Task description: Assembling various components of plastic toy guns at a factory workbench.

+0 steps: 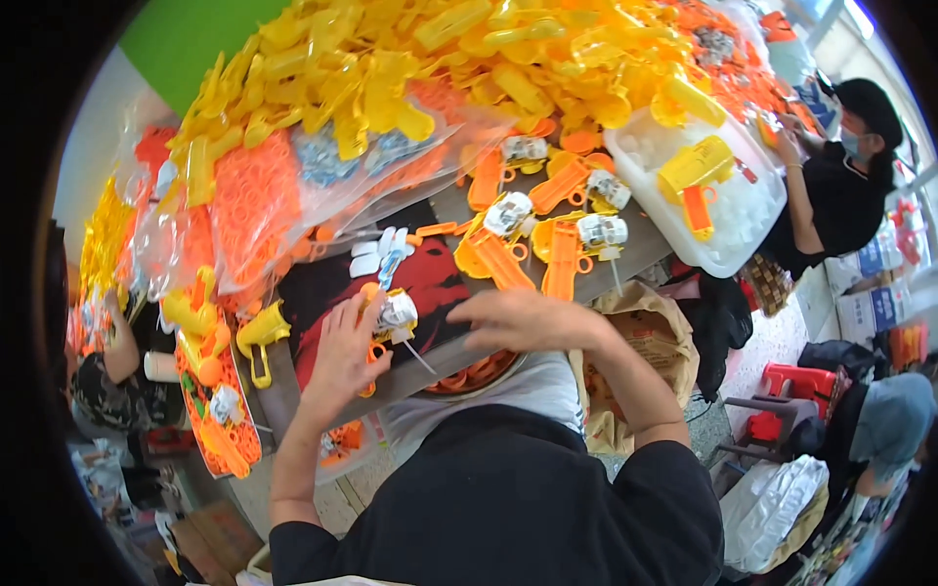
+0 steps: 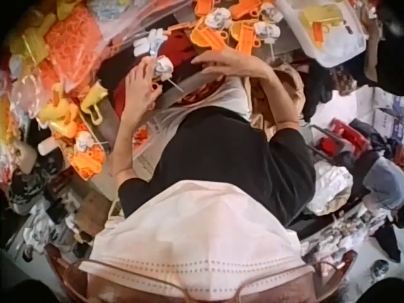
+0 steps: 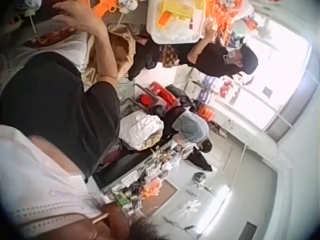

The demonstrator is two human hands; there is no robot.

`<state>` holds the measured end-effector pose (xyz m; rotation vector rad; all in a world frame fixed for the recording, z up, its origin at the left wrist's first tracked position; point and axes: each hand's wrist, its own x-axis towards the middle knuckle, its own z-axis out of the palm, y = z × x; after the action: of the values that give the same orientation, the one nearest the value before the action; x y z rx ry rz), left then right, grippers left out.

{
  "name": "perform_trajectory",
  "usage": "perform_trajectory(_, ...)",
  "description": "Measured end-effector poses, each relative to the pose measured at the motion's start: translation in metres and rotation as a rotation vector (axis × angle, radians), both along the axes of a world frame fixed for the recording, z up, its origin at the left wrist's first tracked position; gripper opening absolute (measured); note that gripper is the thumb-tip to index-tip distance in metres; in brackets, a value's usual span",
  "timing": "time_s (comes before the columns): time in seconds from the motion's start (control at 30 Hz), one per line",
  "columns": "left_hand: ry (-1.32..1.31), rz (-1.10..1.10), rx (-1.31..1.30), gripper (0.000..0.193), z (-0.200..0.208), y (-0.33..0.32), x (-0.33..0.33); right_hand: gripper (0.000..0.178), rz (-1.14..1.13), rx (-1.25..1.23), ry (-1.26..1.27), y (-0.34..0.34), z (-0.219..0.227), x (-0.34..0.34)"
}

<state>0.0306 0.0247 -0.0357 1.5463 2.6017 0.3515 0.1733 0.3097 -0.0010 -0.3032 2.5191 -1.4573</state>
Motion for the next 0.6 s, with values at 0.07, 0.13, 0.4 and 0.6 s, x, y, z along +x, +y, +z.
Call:
perform_trajectory(0.07,0.088,0.017,-0.043,0.087,-0.019,0.0,0.005,0.042,-0.19,0.171,-0.004,0.031,0.023,0.0)
perform_trajectory(0.13,0.205,0.045,0.084,0.085,-0.032,0.001,0.009,0.039,-0.358,0.361,0.229,0.072,0.026,0.005)
perform_trajectory(0.4,0.179,0.058,0.046,0.084,-0.035,0.002,0.018,0.029,-1.084,1.174,0.899,0.221,0.032,-0.084)
perform_trajectory(0.6,0.208,0.115,0.02,0.084,-0.037,-0.021,0.022,0.021,-0.813,1.672,0.47,0.278,0.025,-0.153)
